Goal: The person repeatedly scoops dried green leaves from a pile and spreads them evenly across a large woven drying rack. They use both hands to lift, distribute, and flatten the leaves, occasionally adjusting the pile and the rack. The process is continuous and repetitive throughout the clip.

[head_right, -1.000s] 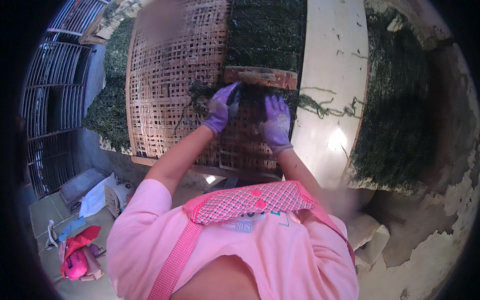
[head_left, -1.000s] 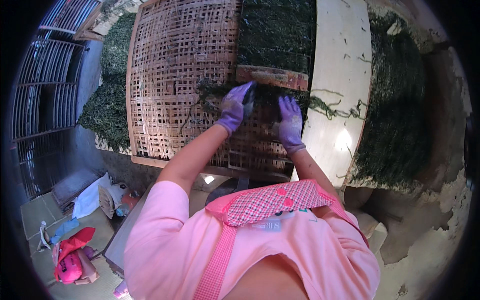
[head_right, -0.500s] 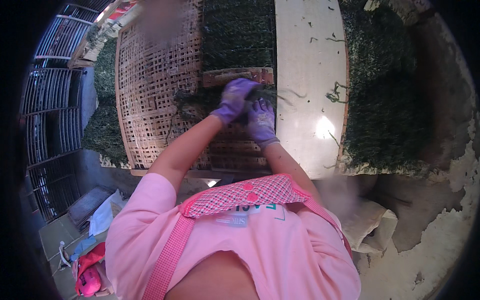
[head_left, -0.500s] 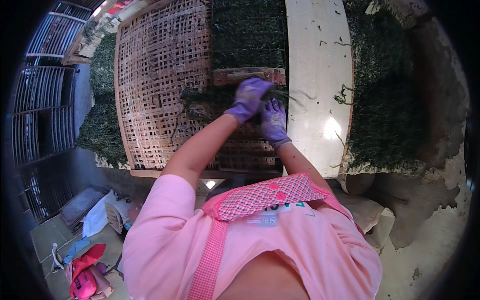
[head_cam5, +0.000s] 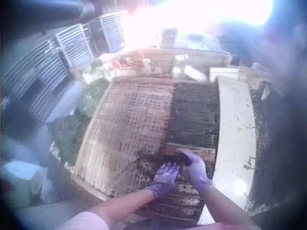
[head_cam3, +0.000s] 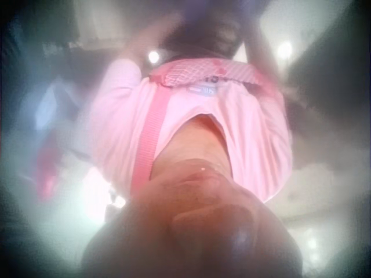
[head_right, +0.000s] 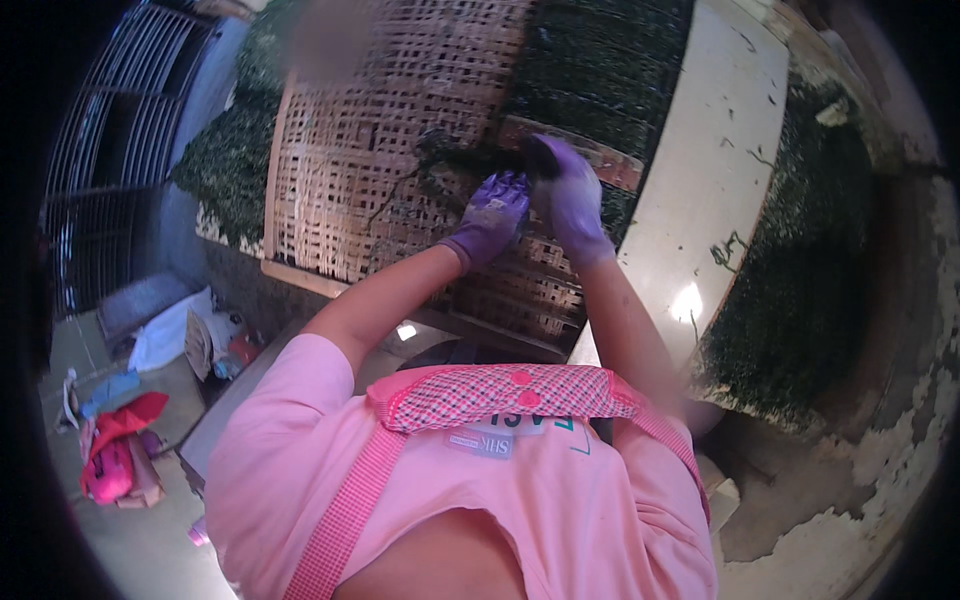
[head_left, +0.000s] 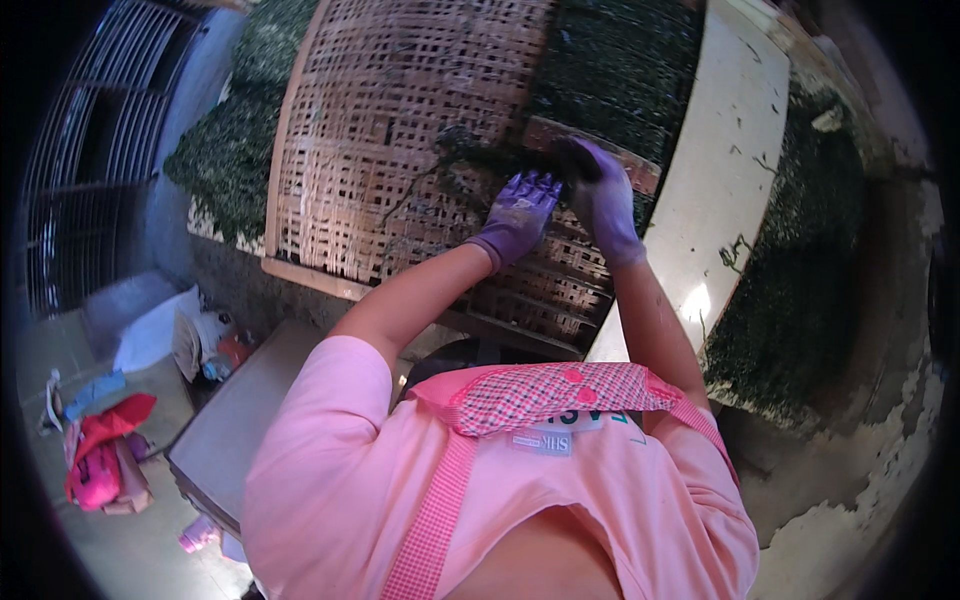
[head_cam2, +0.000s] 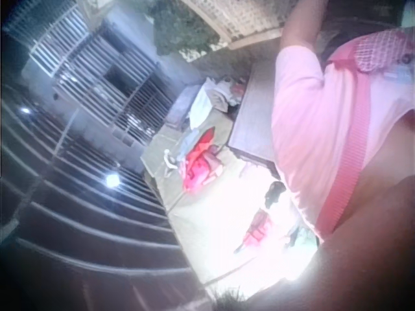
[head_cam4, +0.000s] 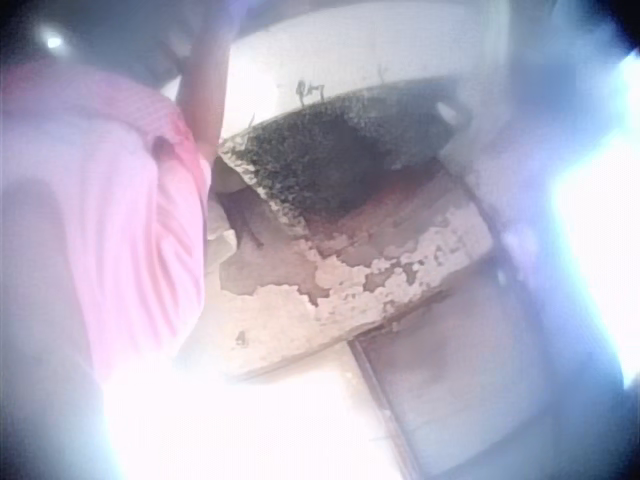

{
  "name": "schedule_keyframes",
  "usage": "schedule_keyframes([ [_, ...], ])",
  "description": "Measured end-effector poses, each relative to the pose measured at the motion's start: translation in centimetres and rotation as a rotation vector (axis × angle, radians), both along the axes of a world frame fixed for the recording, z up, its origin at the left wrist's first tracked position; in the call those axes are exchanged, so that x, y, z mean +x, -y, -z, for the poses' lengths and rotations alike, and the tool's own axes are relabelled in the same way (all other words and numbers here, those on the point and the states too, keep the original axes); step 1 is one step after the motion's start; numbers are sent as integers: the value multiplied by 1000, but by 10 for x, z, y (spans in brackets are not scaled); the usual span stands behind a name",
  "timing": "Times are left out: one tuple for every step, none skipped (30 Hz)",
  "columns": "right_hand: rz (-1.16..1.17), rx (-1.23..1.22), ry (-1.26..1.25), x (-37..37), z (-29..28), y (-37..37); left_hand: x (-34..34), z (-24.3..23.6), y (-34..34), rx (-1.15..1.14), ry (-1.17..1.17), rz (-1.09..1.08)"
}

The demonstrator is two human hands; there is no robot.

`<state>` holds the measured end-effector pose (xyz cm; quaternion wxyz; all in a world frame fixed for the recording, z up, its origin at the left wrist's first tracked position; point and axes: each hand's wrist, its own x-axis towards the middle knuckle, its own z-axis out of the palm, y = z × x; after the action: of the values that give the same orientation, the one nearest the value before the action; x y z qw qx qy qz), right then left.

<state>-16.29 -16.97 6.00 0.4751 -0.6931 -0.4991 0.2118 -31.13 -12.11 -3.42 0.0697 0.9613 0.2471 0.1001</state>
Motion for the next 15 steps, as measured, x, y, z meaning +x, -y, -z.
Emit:
schedule_keyframes([
  [-44, -10, -32, 1, 17, -25, 2, -8, 0, -40, -42, 23],
  [-97, -12, -61, -2, 23, -47, 0, 1, 2, 6, -26, -56],
  [-104, -85, 44, -9, 22, -62, 1, -6, 4, -87, 33, -147],
  [-108, -155, 150, -19, 19, -75, 4, -12, 8, -179, 95, -235],
  [-111, -229, 253, -31, 19, -85, 6, -16, 10, -276, 154, -323],
  [-169, -452, 500, -46, 24, -94, 8, -6, 13, -731, 340, -399],
  [-209, -602, 735, -62, 37, -94, 7, 21, 20, -373, 427, -405],
  [-223, -555, 786, -74, 53, -96, 5, 61, 24, -2, 499, -407],
  [-233, -509, 838, -82, 64, -101, 13, 97, 24, 68, 283, -441],
  [-297, -525, 769, -80, 65, -107, 23, 135, 24, 140, 69, -444],
  [-253, -457, 729, -70, 61, -103, 26, 139, 25, 310, -79, -448],
  [-217, -385, 686, -65, 43, -92, 23, 131, 26, 481, -233, -454],
  [-168, -307, 657, -56, 27, -79, 26, 113, 23, 660, -370, -452],
  [-34, -235, 603, -42, 23, -64, 30, 92, 20, 588, -372, -431],
  [83, -155, 541, -28, 20, -48, 31, 73, 16, 518, -384, -426],
])
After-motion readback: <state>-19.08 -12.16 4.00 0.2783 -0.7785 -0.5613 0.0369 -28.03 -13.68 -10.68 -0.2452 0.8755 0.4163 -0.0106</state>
